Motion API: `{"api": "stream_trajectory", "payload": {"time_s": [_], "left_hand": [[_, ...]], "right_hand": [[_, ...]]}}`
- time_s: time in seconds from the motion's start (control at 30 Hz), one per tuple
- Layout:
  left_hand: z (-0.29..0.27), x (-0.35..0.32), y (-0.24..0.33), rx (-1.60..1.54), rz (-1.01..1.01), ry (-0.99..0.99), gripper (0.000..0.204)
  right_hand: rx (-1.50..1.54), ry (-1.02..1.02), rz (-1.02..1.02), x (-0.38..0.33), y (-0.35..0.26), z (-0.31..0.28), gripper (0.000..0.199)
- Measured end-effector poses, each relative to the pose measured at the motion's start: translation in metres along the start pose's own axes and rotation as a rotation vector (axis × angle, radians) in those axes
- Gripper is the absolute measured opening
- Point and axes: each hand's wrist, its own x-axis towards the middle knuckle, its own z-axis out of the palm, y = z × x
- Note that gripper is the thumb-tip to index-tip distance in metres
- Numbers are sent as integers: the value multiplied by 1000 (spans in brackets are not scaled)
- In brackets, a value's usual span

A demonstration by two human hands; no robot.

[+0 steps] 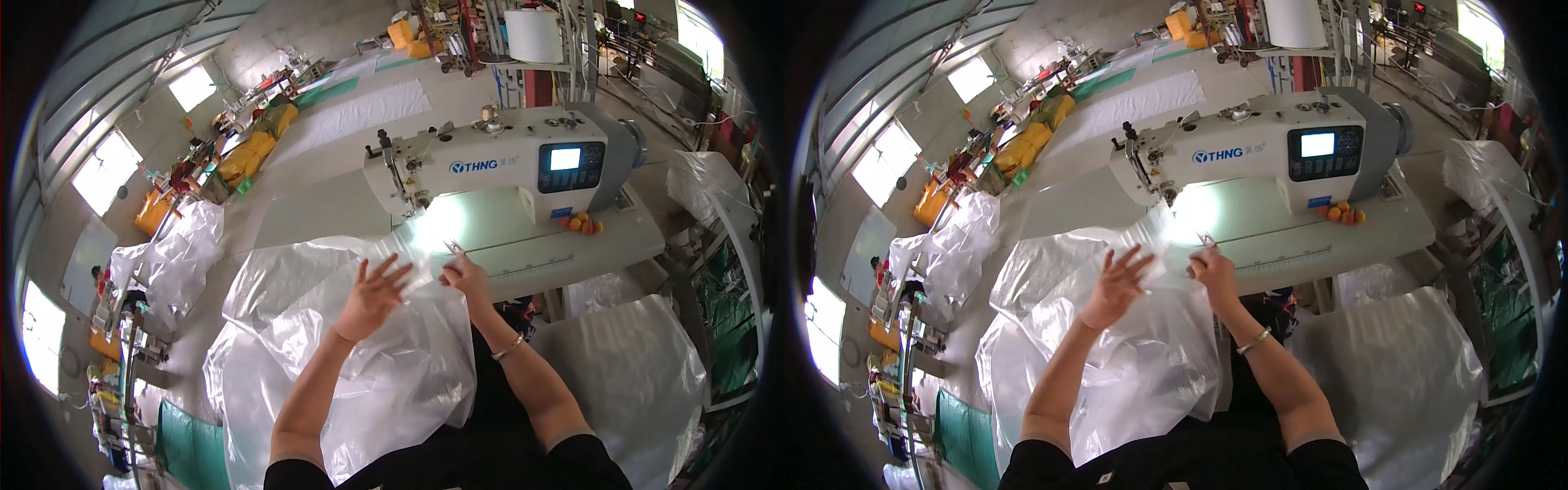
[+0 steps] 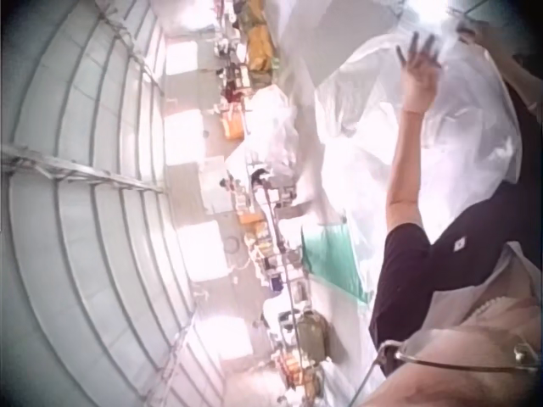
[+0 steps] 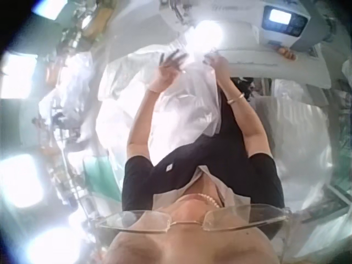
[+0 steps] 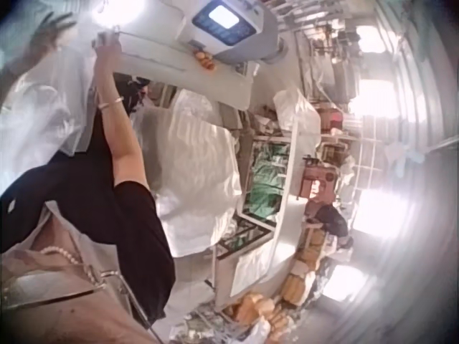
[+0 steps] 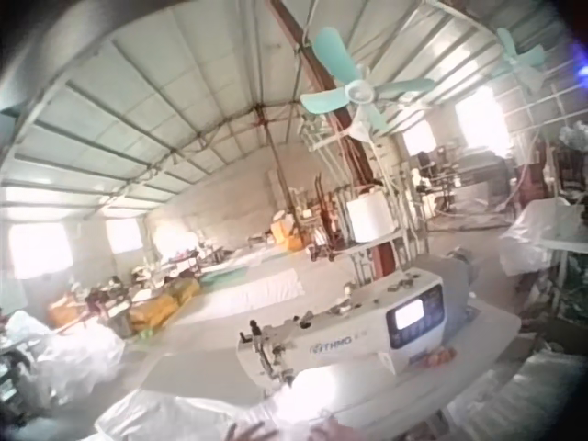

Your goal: The person aligns and sews large white plastic sheets using an industrial sewing machine. They repeatedly fold edges, guide the material under the needle, and adjust the fabric to maintain alignment. The person also threads the machine and trims excess material during the process.

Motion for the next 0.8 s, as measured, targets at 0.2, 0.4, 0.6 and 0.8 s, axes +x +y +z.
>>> {"api": "stream_trajectory", "payload": {"time_s": [0.2,0.4,0.6,0.8], "left_hand": [[38,-19,7,-220,-72,-296,35],[55,33,-3,-460,-524,-166,45],[79,59,-8,-154,-536,-32,46],[81,85,-21,-286,-648,-216,32]], "right_hand": [[-187,160,-160,-2,-3,-16,16],[-672,76,-565,49,16,-29,12],[-745,80,-483,57,17,-47,14],[-695,201,-522,65,13,-34,12]]}}
